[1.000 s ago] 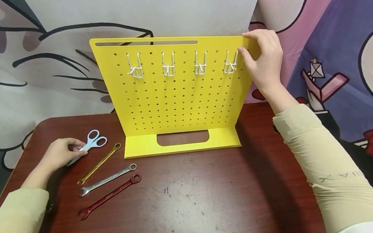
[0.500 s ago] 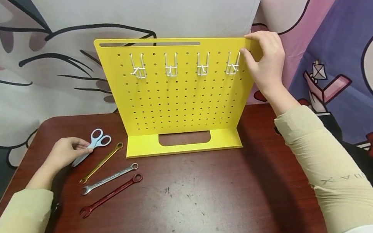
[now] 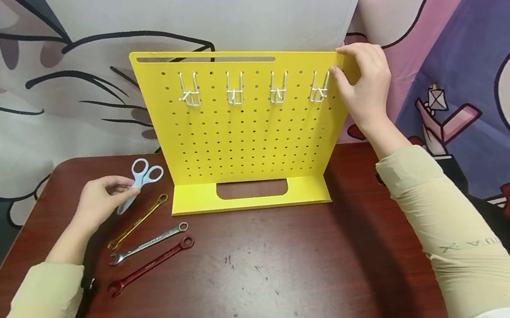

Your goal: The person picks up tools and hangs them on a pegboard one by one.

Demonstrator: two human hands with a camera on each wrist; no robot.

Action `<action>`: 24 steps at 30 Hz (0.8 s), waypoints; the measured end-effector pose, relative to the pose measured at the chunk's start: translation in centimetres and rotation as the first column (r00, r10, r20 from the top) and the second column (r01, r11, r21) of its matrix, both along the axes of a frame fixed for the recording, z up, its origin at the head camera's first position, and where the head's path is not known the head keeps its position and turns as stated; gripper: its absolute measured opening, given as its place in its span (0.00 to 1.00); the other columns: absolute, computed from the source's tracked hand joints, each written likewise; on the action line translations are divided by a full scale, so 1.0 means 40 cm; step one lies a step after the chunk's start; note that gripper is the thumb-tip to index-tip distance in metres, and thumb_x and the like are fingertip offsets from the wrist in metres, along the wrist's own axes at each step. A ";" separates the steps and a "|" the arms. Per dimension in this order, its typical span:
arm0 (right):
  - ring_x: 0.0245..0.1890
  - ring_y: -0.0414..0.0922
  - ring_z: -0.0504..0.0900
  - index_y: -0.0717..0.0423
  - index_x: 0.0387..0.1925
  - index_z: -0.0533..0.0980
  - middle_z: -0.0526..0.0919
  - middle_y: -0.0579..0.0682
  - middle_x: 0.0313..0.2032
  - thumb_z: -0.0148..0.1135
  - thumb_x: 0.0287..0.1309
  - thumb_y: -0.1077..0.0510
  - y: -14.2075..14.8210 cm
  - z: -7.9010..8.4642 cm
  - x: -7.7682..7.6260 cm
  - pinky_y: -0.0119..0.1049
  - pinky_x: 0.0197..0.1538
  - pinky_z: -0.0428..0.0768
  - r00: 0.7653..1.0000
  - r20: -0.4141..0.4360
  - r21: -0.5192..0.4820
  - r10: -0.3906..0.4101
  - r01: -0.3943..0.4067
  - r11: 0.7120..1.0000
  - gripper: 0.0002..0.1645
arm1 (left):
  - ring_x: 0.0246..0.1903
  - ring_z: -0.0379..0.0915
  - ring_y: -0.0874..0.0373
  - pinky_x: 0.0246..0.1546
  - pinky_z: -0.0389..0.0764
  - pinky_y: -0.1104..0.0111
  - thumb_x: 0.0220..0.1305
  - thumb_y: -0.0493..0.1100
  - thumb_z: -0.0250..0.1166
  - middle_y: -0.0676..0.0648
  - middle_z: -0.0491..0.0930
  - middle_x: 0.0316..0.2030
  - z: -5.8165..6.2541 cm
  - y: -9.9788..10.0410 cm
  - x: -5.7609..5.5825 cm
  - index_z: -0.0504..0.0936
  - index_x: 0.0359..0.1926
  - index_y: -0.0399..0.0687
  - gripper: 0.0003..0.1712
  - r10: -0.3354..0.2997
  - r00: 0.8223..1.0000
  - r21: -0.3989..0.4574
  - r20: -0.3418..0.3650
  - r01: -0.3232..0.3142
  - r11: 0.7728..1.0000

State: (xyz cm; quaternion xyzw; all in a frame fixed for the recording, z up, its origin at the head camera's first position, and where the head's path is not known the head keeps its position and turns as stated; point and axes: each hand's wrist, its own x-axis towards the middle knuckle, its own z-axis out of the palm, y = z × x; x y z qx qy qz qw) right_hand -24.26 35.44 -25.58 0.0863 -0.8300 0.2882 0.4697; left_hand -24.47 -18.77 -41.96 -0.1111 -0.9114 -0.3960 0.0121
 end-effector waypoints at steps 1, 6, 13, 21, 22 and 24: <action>0.59 0.56 0.80 0.61 0.52 0.86 0.89 0.58 0.52 0.74 0.64 0.60 0.000 -0.001 0.000 0.42 0.70 0.72 1.000 0.002 0.001 0.000 0.000 1.000 0.16 | 0.29 0.73 0.81 0.30 0.78 0.84 0.68 0.43 0.76 0.42 0.89 0.37 0.005 0.007 0.004 0.88 0.50 0.31 0.18 0.007 1.000 0.017 -0.009 -0.007 1.000; 0.59 0.57 0.80 0.62 0.51 0.86 0.89 0.59 0.52 0.74 0.64 0.61 0.001 -0.003 0.000 0.43 0.70 0.72 1.000 -0.002 0.005 0.000 0.000 1.000 0.15 | 0.29 0.74 0.81 0.31 0.77 0.86 0.68 0.42 0.75 0.77 0.79 0.29 0.033 0.044 0.014 0.87 0.50 0.31 0.18 0.031 0.998 0.120 -0.054 -0.024 0.992; 0.59 0.57 0.80 0.62 0.51 0.86 0.89 0.59 0.52 0.73 0.64 0.61 0.001 -0.002 -0.005 0.43 0.70 0.72 1.000 -0.008 0.001 -0.004 0.004 1.000 0.15 | 0.33 0.77 0.82 0.38 0.77 0.90 0.67 0.39 0.75 0.81 0.78 0.31 0.077 0.093 0.017 0.85 0.52 0.31 0.18 0.088 0.994 0.278 -0.059 -0.068 0.958; 0.59 0.58 0.80 0.62 0.51 0.86 0.89 0.59 0.52 0.73 0.64 0.61 0.003 -0.002 -0.003 0.43 0.70 0.72 1.000 -0.013 0.004 -0.007 0.007 1.000 0.15 | 0.34 0.82 0.79 0.43 0.80 0.89 0.64 0.31 0.74 0.72 0.84 0.31 0.121 0.146 0.016 0.87 0.39 0.64 0.17 0.091 0.995 0.515 -0.039 -0.058 0.855; 0.59 0.57 0.80 0.62 0.51 0.86 0.89 0.59 0.52 0.73 0.64 0.61 0.003 -0.002 -0.002 0.43 0.70 0.72 1.000 -0.012 0.005 -0.007 0.007 1.000 0.15 | 0.34 0.82 0.78 0.43 0.81 0.88 0.64 0.30 0.74 0.70 0.85 0.31 0.125 0.153 0.017 0.87 0.38 0.65 0.19 0.088 0.995 0.545 -0.042 -0.051 0.837; 0.59 0.57 0.80 0.62 0.51 0.86 0.89 0.59 0.52 0.74 0.64 0.61 0.003 -0.002 -0.002 0.43 0.70 0.72 1.000 -0.013 0.006 -0.005 0.005 1.000 0.16 | 0.34 0.82 0.75 0.41 0.81 0.88 0.64 0.29 0.74 0.68 0.86 0.30 0.135 0.165 0.020 0.88 0.36 0.66 0.20 0.084 0.995 0.597 -0.053 -0.035 0.801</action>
